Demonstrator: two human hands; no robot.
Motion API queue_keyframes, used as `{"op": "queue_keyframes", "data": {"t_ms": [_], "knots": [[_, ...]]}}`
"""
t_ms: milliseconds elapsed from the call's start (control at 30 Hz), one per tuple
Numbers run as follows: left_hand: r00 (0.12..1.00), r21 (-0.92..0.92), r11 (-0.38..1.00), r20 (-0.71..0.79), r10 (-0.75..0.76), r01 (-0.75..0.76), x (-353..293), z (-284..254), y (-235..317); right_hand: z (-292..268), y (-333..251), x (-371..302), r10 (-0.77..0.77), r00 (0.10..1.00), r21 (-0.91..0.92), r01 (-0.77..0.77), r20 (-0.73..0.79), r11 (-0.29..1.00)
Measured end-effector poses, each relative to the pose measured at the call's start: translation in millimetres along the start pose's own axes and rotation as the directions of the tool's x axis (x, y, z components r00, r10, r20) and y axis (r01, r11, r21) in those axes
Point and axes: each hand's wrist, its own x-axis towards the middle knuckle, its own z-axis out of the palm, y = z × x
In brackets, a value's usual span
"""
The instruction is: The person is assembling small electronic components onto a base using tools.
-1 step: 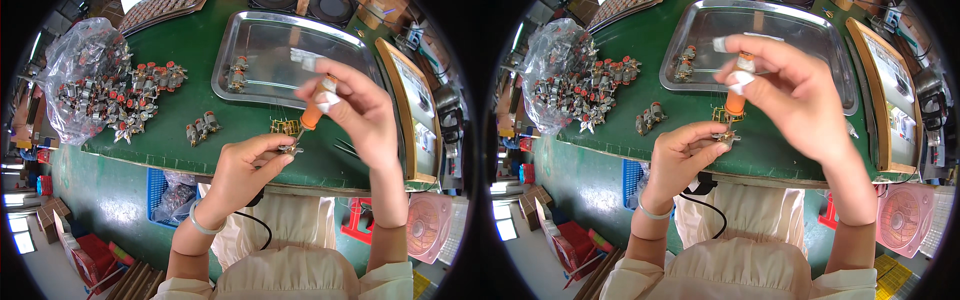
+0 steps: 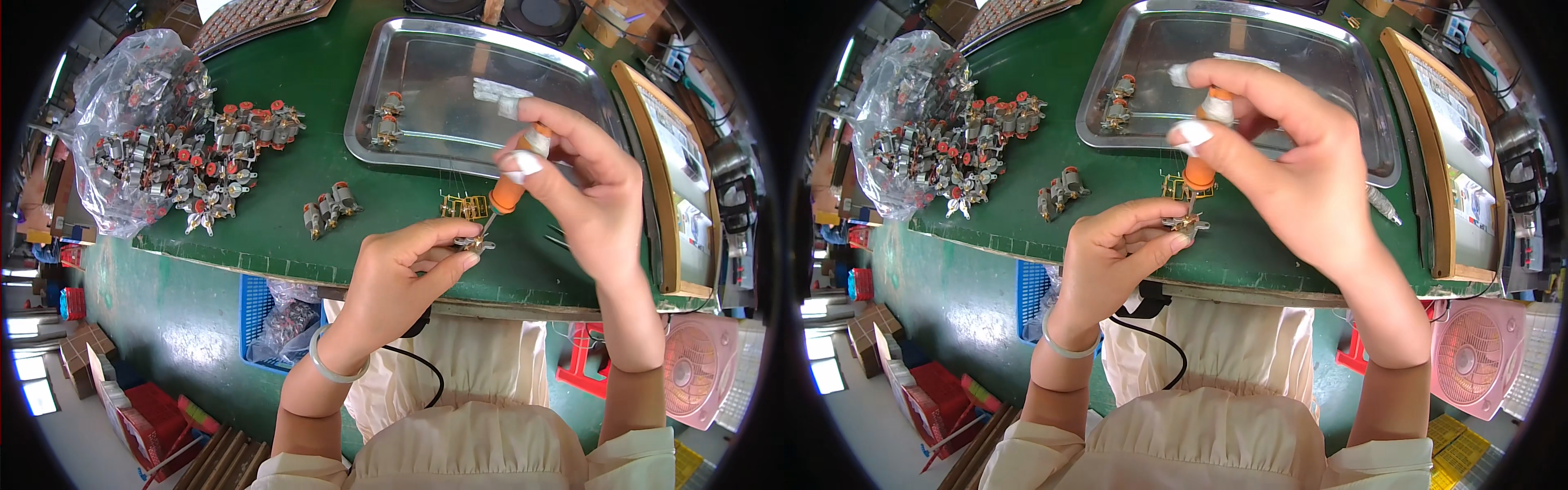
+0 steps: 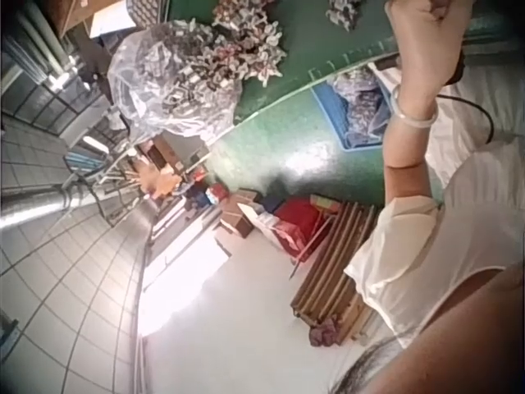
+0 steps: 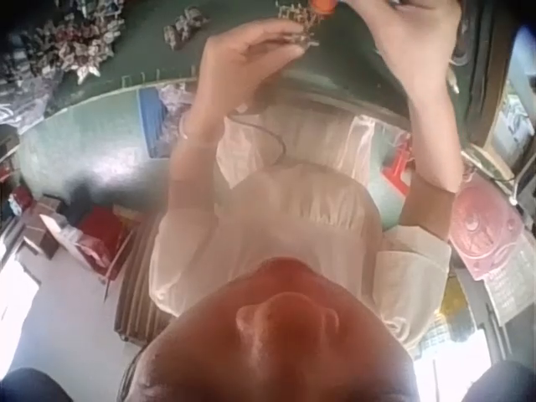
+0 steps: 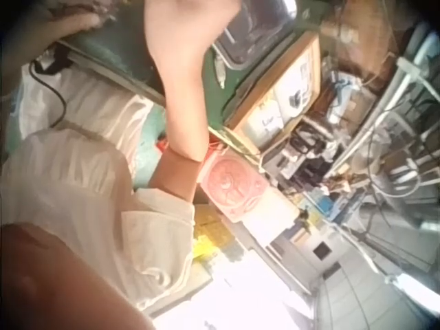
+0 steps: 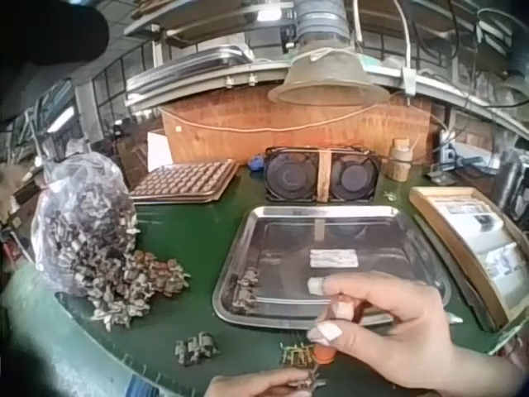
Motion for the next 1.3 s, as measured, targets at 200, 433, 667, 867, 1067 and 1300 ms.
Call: {"op": "queue_keyframes", "data": {"t_ms": [200,433,667,867,1067,1300], "knots": [[0.999,0.015,0.999,-0.013,0.043,-0.043,-2.5,-1.7,-4.7,0.5,-2.0,4.0,0.017,0.998,0.348,-0.036,0.058,0.937],[0.995,0.033,0.995,-0.03,0.095,-0.094,-0.1,0.5,-6.9,-5.2,2.7,8.5,0.222,0.972,0.123,-0.23,0.079,0.965],[0.994,-0.015,0.994,0.014,0.11,-0.109,-0.4,-2.3,-7.4,17.2,-3.7,-6.9,0.165,0.951,0.545,0.005,-0.262,0.839],[0.999,-0.401,0.916,-0.01,0.032,-0.033,5.1,-2.0,7.2,14.7,-5.4,-48.5,0.383,0.922,0.479,-0.364,0.061,0.799],[0.995,-0.587,0.806,0.096,-0.028,0.08,8.5,0.6,17.1,31.2,-2.2,-46.3,0.39,0.918,0.687,-0.24,-0.069,0.686],[0.993,-0.557,0.826,0.117,-0.028,0.089,11.2,3.8,13.1,33.4,3.7,-43.1,0.329,0.926,0.72,-0.098,-0.187,0.686]]}}
